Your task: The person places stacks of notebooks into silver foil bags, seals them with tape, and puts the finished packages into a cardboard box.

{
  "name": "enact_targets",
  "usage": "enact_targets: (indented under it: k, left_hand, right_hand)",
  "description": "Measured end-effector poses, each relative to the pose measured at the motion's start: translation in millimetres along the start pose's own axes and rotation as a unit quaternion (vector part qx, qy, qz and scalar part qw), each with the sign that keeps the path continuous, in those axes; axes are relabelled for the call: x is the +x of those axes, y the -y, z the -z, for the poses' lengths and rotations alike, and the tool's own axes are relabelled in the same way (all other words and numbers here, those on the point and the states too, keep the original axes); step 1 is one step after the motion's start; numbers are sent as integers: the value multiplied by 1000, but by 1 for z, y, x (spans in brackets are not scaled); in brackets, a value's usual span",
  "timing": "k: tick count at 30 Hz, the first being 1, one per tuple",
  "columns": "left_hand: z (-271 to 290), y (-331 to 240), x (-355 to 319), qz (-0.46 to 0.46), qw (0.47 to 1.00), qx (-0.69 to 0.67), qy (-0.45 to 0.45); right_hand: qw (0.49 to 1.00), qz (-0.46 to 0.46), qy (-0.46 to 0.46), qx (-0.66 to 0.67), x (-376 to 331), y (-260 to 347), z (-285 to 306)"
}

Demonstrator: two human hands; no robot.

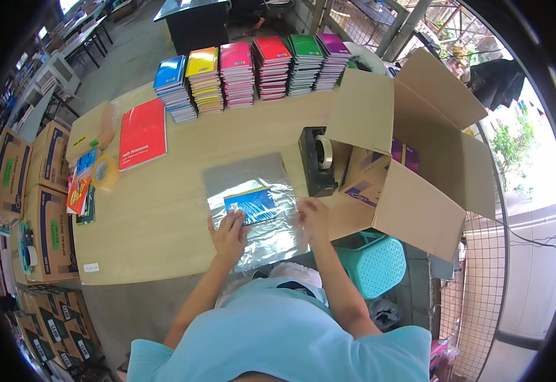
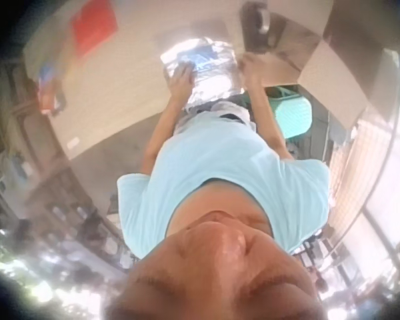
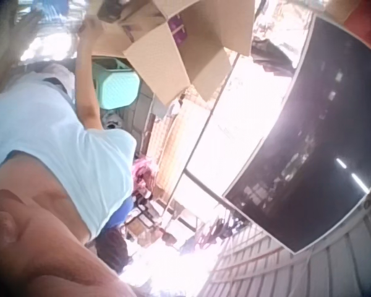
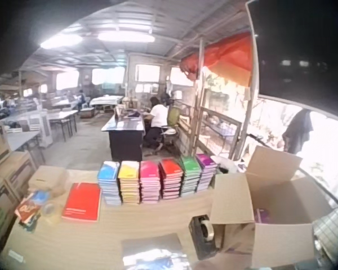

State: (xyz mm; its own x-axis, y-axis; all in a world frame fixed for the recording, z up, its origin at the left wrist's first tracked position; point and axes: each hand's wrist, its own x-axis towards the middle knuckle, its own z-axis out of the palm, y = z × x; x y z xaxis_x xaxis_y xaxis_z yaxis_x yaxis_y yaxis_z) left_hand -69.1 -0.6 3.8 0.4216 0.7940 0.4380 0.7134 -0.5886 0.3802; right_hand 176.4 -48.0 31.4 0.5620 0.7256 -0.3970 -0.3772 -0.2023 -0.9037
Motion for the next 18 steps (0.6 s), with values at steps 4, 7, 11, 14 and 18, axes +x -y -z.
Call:
enact_targets:
  k: [4, 7, 11, 14, 18]
  left_hand:
    - [6, -6, 2, -3, 1000, -14, -7]
    - [4, -1, -1, -8, 1000, -17, 0]
    - [9, 5, -5, -6, 1000, -4, 7]
    - [22, -13, 8, -13, 998, -4, 58]
    - [14, -24, 13, -41, 994, -9, 104]
  right_hand:
    - [962, 67, 179, -193, -15, 2, -72]
    - [878, 180, 159, -415, -14, -8, -99]
    - [795, 103, 92, -591, -25, 0, -97]
    - [798, 108, 79, -588, -20, -7, -74]
    - [740, 220, 122, -623, -17, -1, -51]
